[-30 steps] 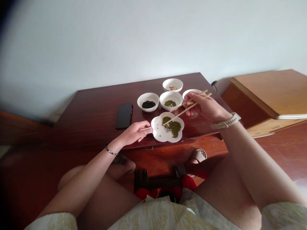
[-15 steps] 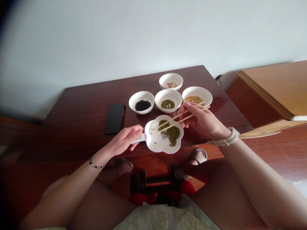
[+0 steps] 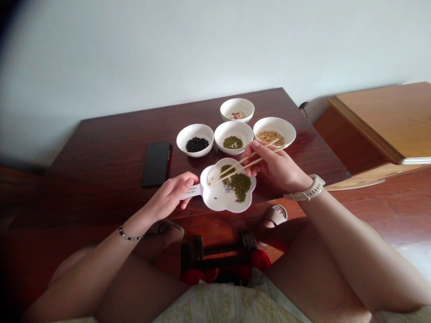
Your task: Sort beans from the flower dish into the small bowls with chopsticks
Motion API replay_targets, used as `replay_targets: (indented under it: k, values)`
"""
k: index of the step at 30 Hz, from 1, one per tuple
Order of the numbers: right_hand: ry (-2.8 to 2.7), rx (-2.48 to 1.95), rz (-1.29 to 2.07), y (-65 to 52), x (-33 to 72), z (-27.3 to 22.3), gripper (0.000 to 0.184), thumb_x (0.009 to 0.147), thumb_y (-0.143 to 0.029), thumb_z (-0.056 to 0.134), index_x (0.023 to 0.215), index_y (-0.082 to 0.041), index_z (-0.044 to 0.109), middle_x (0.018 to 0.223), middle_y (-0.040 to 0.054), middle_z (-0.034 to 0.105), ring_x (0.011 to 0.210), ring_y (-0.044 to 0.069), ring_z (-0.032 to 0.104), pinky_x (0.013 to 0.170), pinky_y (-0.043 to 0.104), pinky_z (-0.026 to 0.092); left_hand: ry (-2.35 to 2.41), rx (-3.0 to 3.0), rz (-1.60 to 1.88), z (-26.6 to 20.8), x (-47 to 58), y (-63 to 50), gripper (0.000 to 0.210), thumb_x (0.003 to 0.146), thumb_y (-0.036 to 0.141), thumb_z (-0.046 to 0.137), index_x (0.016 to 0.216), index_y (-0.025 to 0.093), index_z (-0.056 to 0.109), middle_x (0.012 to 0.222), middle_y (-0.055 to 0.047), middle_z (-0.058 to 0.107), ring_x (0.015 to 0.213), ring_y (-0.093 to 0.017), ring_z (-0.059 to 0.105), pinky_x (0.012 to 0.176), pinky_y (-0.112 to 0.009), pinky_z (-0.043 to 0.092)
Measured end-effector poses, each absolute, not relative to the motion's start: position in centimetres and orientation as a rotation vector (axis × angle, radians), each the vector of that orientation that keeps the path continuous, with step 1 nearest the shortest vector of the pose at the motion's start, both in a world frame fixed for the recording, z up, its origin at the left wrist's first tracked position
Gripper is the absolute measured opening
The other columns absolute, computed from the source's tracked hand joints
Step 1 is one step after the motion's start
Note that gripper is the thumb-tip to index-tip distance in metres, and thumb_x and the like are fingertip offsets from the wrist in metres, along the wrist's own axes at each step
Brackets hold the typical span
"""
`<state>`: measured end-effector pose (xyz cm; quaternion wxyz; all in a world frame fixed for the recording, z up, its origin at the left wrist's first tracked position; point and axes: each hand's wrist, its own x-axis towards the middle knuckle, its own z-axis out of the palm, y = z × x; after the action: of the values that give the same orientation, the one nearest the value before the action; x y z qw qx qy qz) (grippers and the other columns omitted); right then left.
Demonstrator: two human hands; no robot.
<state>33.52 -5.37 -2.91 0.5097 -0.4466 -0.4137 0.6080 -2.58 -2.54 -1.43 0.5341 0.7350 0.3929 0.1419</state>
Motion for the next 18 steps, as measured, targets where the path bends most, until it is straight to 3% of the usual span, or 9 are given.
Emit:
replay_targets:
  k: [18]
  values:
    - [-0.983, -1.106, 1.417, -5.1, 33.6, -2.9, 0.045, 0.108, -0.065, 0.098, 0.094, -0.024, 0.084, 0.095, 0.0070, 0.080, 0.070, 0.017, 0.071, 0.059, 0.027, 0.063, 0.955, 1.720, 0.335, -0.2, -2.0, -2.8, 0.051, 0.130, 0.073, 0.054, 0.109, 0.027, 0.066, 0.072, 0.004, 0.066, 0.067, -0.020, 0.065, 0.080, -0.037, 0.054]
